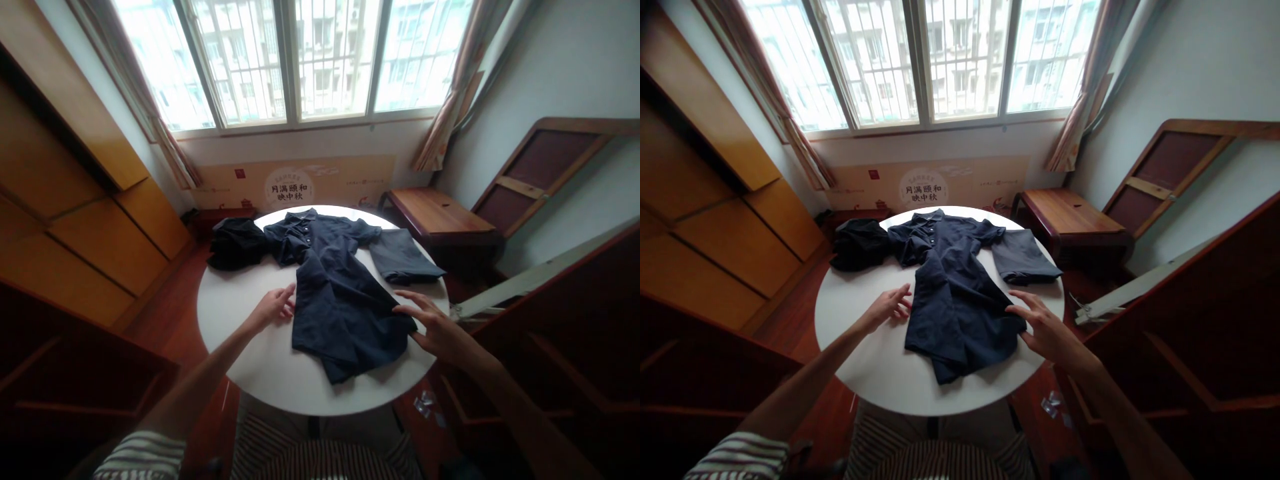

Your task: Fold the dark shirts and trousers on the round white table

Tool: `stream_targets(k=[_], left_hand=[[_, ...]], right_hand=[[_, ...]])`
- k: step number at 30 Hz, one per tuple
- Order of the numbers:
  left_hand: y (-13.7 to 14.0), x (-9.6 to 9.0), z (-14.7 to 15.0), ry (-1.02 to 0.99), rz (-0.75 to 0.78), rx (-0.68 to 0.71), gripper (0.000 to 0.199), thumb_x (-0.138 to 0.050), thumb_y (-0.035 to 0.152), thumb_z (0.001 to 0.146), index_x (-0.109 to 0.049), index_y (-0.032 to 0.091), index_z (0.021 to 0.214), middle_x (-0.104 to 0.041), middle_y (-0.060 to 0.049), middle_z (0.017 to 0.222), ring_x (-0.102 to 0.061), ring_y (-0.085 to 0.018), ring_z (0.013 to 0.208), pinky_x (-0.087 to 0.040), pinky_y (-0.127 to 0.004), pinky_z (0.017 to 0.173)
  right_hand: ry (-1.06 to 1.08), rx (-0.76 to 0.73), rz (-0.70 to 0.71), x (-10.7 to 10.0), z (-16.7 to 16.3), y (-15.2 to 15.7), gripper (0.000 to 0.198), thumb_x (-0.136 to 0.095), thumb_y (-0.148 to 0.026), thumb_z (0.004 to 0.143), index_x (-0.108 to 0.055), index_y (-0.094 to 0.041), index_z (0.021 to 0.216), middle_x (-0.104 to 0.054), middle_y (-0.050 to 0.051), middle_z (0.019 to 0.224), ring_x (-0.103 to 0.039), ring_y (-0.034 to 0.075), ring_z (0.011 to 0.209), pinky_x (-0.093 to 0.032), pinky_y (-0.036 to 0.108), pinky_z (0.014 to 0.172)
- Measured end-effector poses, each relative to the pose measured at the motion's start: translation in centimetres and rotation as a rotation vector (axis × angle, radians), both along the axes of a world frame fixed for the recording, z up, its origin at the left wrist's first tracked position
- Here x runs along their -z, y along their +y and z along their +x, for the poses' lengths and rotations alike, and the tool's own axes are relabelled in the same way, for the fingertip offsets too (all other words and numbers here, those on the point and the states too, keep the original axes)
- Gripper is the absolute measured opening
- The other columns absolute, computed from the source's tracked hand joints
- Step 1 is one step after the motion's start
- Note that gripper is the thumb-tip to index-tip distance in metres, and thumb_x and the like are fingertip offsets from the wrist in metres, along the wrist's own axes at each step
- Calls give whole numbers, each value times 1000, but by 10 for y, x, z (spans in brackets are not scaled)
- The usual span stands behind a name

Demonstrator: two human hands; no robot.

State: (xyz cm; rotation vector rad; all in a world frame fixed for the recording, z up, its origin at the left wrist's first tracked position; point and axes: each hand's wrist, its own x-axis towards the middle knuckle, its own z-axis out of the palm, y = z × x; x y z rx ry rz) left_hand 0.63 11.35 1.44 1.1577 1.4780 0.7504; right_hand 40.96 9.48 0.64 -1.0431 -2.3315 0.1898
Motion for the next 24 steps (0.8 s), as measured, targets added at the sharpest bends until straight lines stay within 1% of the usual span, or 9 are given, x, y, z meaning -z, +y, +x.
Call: stream_targets(k=[2,5,10,13,15,17,20,22,24], left_hand=[[-5,6,10,38,24,101,61,-66,74,68,-65,14,82,-67,-6,68,-63,-18,54,-42,-25,48],[-5,8,20,47,127,210,48,-74,63,65,-65,16,71,-62,-2,59,-58,-17,53,-40,-25,48],[-5,-8,-5,6,362,-83,38,-65,55,73,-63,17,71,-62,1,63,-54,-16,58,-38,-24,51],[-16,-18,-44,22,221,-80,37,-67,54,69,-64,17,70,-62,1,62,-53,-15,54,-36,-24,50],[-22,-21,-72,111,25,89,39,-73,55,63,-67,16,68,-63,-1,59,-53,-15,52,-36,-24,49],[-20,-24,-94,264,-50,210,40,-77,55,60,-68,16,64,-63,-2,55,-54,-16,50,-35,-23,49],[7,-32,-105,479,166,41,39,-77,54,63,-69,16,62,-64,-3,55,-58,-17,53,-38,-23,51],[35,-41,-96,509,330,-104,40,-74,53,72,-70,13,69,-67,-5,63,-63,-19,60,-43,-25,56],[61,-50,-78,473,413,-126,40,-69,50,83,-71,10,86,-71,-7,83,-67,-21,75,-50,-29,66]], right_hand=[[-96,-69,-35,11,-3,-3,61,-52,0,65,-68,-23,119,-57,11,138,-52,28,130,-48,49,105],[-145,-129,-11,18,-8,-4,54,-50,1,65,-72,-21,109,-68,11,122,-61,27,118,-53,45,99],[-67,41,137,14,2,-9,26,-49,-5,72,-68,-21,80,-71,10,90,-66,28,96,-55,45,87],[-89,71,99,9,18,-15,27,-46,-3,66,-64,-22,71,-70,8,84,-67,25,90,-54,43,89],[-138,71,42,3,25,-18,28,-45,-2,61,-63,-22,68,-71,7,86,-67,24,90,-50,47,96],[-153,85,37,-9,26,-20,30,-44,-3,60,-64,-23,70,-72,6,90,-67,26,97,-40,56,106],[-82,9,90,-35,5,-17,29,-45,-4,68,-65,-24,75,-73,4,94,-65,27,106,-29,63,113],[-9,-108,86,-53,-28,-15,29,-44,-6,75,-66,-24,80,-73,5,96,-66,25,102,-34,58,112],[28,-207,24,-62,-73,-15,30,-43,-8,81,-68,-23,91,-72,7,101,-66,23,99,-44,49,107]])
